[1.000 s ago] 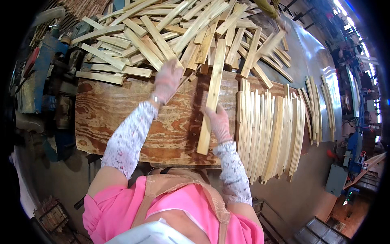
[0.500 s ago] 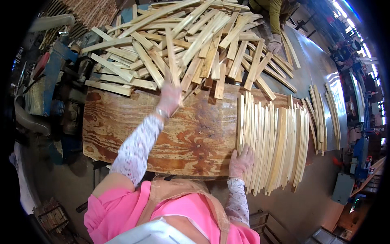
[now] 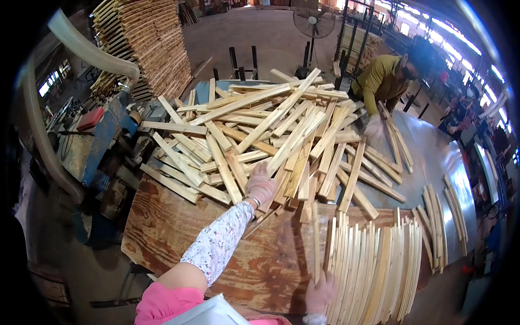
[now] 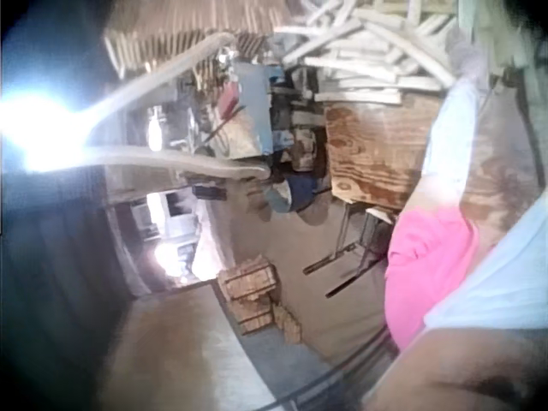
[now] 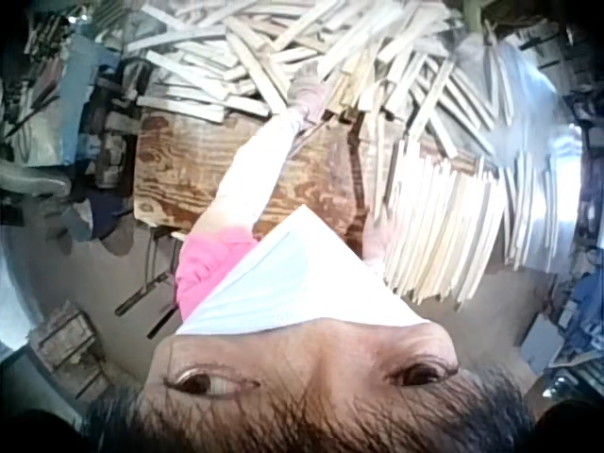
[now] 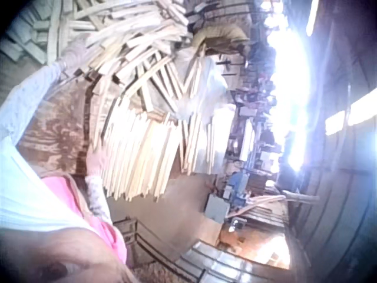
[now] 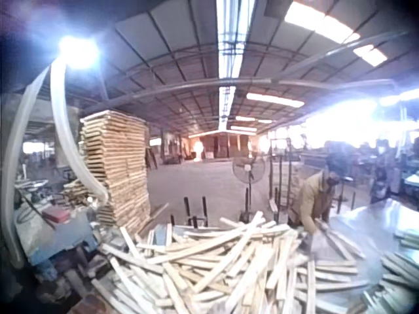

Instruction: The person repeatedly picks up thin wooden strips from a large pile on a workbench and arranges them into a neat, aligned stack. The person handles the strips by hand, moving them from a disorganized pile to a growing organized stack on the right side of the bench.

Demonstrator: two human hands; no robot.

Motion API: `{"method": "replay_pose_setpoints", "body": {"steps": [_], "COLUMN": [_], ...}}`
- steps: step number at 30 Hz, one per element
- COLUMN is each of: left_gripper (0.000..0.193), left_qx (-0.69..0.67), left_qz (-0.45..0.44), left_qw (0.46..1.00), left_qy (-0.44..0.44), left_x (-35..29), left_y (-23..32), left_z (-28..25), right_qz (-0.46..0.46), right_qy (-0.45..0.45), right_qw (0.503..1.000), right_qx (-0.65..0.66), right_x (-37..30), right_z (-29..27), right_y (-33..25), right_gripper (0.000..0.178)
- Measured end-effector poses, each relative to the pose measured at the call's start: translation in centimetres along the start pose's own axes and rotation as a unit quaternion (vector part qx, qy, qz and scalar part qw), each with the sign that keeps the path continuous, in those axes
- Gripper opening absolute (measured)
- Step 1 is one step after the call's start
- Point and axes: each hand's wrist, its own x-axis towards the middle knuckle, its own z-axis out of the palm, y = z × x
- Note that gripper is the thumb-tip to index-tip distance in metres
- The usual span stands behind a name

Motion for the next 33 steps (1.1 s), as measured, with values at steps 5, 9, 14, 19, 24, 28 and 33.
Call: {"method": "replay_pose_setpoints", "body": {"steps": [5, 9, 14, 19, 24, 28, 33], "left_gripper": [0.071, 0.069, 0.063, 0.056, 0.062, 0.053, 0.049], "left_qx": [0.014, 0.01, -0.042, -0.508, -0.717, -0.619, -0.58], "left_qz": [-0.003, 0.025, -0.024, -0.073, -0.144, -0.011, 0.031], "left_qw": [0.97, 0.979, 0.977, 0.772, 0.526, 0.672, 0.713], "left_qy": [-0.244, -0.2, -0.206, -0.375, -0.434, -0.406, -0.392], "left_x": [3.8, 3.7, 2.9, -7.0, -24.0, -29.0, -31.1], "left_y": [6.5, 6.5, 0.7, -1.3, -0.3, -2.3, -2.3], "left_z": [-4.0, -3.9, -3.1, -7.8, -9.0, -7.9, -8.1], "right_qz": [0.084, 0.11, 0.131, 0.201, 0.197, 0.22, 0.317], "right_qy": [0.015, 0.018, 0.022, -0.1, -0.231, -0.247, -0.139], "right_qw": [0.984, 0.987, 0.991, 0.883, 0.762, 0.8, 0.703], "right_qx": [-0.153, -0.112, -0.024, 0.412, 0.571, 0.501, 0.621], "right_x": [-4.5, -4.4, -2.7, 5.0, 13.5, 10.6, 3.5], "right_z": [0.0, 0.5, 1.5, 0.6, 2.6, 0.8, 3.0], "right_y": [3.8, 4.4, 4.5, -1.9, -11.2, -11.9, -6.2], "right_gripper": [0.059, 0.062, 0.061, 0.057, 0.049, 0.054, 0.06]}}
